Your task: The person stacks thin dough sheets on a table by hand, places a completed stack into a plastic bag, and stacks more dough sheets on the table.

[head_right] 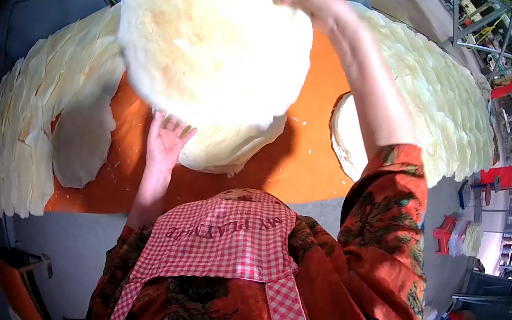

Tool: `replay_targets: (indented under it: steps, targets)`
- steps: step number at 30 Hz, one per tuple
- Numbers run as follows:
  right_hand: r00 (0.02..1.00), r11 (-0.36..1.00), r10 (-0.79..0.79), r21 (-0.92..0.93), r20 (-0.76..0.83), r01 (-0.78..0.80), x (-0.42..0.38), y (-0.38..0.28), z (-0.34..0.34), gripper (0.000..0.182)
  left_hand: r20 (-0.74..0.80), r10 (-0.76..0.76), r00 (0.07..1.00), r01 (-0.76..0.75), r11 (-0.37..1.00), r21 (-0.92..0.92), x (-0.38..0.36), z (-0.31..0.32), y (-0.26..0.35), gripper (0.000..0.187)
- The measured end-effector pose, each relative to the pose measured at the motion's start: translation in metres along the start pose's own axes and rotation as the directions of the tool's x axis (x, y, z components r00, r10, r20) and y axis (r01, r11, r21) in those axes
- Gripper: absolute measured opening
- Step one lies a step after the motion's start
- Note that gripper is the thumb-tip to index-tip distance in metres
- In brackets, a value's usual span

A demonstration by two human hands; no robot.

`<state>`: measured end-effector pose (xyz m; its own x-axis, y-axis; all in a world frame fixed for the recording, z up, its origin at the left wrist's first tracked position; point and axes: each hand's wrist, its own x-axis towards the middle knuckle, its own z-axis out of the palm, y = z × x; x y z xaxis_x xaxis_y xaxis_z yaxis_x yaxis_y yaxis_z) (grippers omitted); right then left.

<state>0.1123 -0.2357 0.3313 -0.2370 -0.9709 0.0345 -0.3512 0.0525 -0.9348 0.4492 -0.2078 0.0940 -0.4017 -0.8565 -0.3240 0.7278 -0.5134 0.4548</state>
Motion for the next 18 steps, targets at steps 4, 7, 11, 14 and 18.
replay_targets:
  steps: [4, 7, 11, 14, 18]
  targets:
    - [0.925, 0.830, 0.333, 0.409, 0.185, -0.380, -0.036, 0.158, 0.004, 0.033, 0.062, -0.041, 0.997, 0.038, 0.998, 0.058, 0.012, -0.019, 0.004, 0.058]
    - [0.795, 0.647, 0.534, 0.466, 0.287, -0.603, -0.088, 0.239, 0.031, 0.037, -0.359, -0.069, 0.931, 0.224, 0.884, 0.410, 0.052, -0.084, -0.017, 0.031]
    - [0.808, 0.635, 0.578, 0.561, 0.111, -0.531, -0.102, 0.271, 0.053, 0.040, -0.380, -0.010, 0.925, 0.196, 0.869, 0.455, 0.051, -0.076, -0.019, 0.026]
    - [0.789, 0.618, 0.613, 0.594, 0.046, -0.515, -0.116, 0.274, 0.052, 0.040, -0.317, -0.160, 0.935, 0.306, 0.816, 0.490, 0.054, -0.076, -0.014, 0.030]
    - [0.715, 0.491, 0.696, 0.687, 0.061, -0.536, -0.138, 0.259, 0.052, 0.042, -0.404, -0.155, 0.902, 0.361, 0.784, 0.506, 0.062, -0.081, -0.015, 0.033]
